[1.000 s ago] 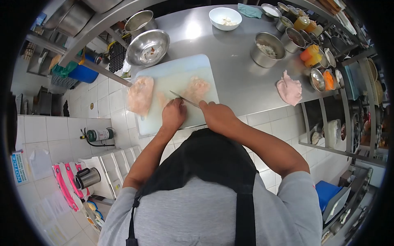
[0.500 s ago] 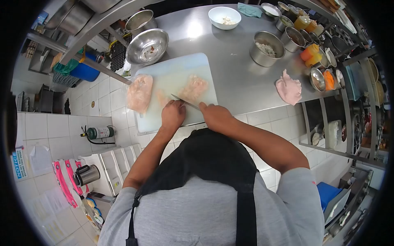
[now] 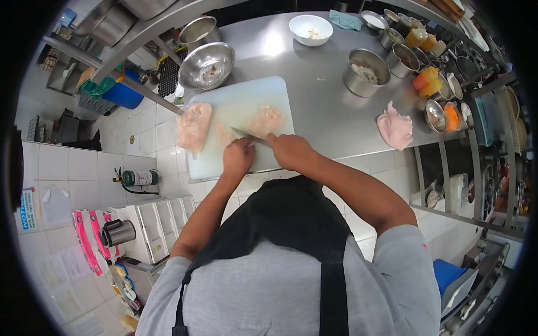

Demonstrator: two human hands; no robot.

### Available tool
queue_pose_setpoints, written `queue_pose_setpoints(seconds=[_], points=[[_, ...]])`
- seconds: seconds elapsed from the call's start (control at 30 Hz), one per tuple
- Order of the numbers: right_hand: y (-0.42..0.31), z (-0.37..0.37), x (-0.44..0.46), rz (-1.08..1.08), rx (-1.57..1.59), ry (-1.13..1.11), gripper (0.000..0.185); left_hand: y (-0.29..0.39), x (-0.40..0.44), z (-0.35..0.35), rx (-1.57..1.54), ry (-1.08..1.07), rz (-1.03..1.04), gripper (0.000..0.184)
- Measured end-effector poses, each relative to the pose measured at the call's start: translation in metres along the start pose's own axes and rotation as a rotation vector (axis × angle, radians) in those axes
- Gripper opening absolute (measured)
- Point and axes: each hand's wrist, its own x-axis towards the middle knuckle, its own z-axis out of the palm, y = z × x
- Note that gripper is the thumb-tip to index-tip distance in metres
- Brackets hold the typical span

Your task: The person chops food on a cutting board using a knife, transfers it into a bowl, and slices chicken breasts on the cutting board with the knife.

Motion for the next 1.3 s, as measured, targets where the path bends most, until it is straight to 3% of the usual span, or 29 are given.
queue_pose_setpoints(seconds=[0.2, 0.4, 0.5, 0.9, 1.0, 1.2, 1.3], points=[[0.013, -0.008, -0.013, 0.006, -0.013, 0.04, 0.034, 0.023, -0.005, -0.007, -0.047, 0.037, -0.127, 0.017], [0.009, 0.025, -0.022, 0.017, 0.001, 0.03, 0.032, 0.0, -0.01, -0.002, -0.006, 0.027, -0.024, 0.02], [0.015, 0.01, -0.008, -0.099, -0.028, 0.06, 0.029, 0.005, -0.009, -0.007, 0.048, -0.003, -0.062, 0.021], [0.004, 0.004, 0.002, -0.088, 0.001, -0.011, 0.026, 0.009, -0.021, -0.013, 0.078, -0.03, -0.031, 0.025], [0.003, -0.004, -0.009, -0.11, -0.016, 0.041, 0.027, 0.012, -0.026, -0.023, 0.038, -0.009, -0.113, 0.023], [0.002, 0.014, -0.01, -0.059, 0.013, -0.002, 0.036, -0.012, -0.035, -0.032, -0.018, 0.075, -0.084, 0.025], [0.005, -0.003, -0.003, -0.03, -0.028, -0.027, 0.037, -0.018, -0.033, -0.048, 0.066, 0.19, -0.226, 0.024]])
